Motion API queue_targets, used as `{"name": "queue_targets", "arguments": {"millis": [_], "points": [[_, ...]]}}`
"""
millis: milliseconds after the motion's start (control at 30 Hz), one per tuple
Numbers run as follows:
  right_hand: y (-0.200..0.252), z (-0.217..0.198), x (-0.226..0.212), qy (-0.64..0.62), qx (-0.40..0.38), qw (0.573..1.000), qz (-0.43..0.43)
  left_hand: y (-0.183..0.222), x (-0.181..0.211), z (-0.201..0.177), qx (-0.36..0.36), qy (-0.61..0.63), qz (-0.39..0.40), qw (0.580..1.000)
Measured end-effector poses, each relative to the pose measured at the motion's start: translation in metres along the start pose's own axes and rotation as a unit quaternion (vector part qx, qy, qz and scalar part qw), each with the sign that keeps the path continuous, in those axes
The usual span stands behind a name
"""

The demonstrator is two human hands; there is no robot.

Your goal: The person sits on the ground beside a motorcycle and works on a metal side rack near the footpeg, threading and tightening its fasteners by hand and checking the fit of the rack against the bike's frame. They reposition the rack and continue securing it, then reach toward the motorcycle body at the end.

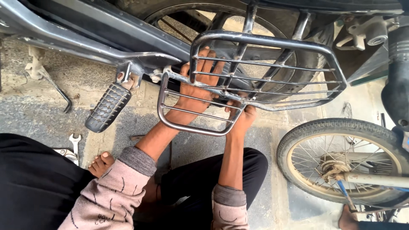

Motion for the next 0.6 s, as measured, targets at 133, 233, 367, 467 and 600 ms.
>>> {"name": "queue_targets", "arguments": {"millis": [133,233,367,467,600], "points": [[-0.006,0.011,-0.002,0.021,0.007,1.000,-0.014,-0.001,0.001,-0.001,-0.011,-0.018,-0.004,1.000],[-0.005,0.021,-0.010,0.062,0.002,0.997,-0.035,-0.002,0.000,-0.001,-0.016,-0.009,-0.006,1.000],[-0.013,0.019,0.002,0.087,-0.015,0.996,-0.034,-0.002,0.001,-0.001,-0.020,-0.008,-0.009,1.000],[-0.023,0.012,0.023,0.058,-0.049,0.996,-0.049,0.000,0.001,0.004,-0.007,-0.011,-0.010,1.000],[-0.028,0.011,0.025,0.152,-0.101,0.979,-0.090,0.001,0.000,0.011,0.007,-0.025,-0.017,1.000]]}}
Point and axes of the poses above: each hand's wrist, its own y-axis away from the middle knuckle, its own z-axis out of the palm, x = y × z, the point moved 1 cm from there along -y, towards the middle knuckle, and after that the axes turned 4 degrees about z, right-handed, at the moved point
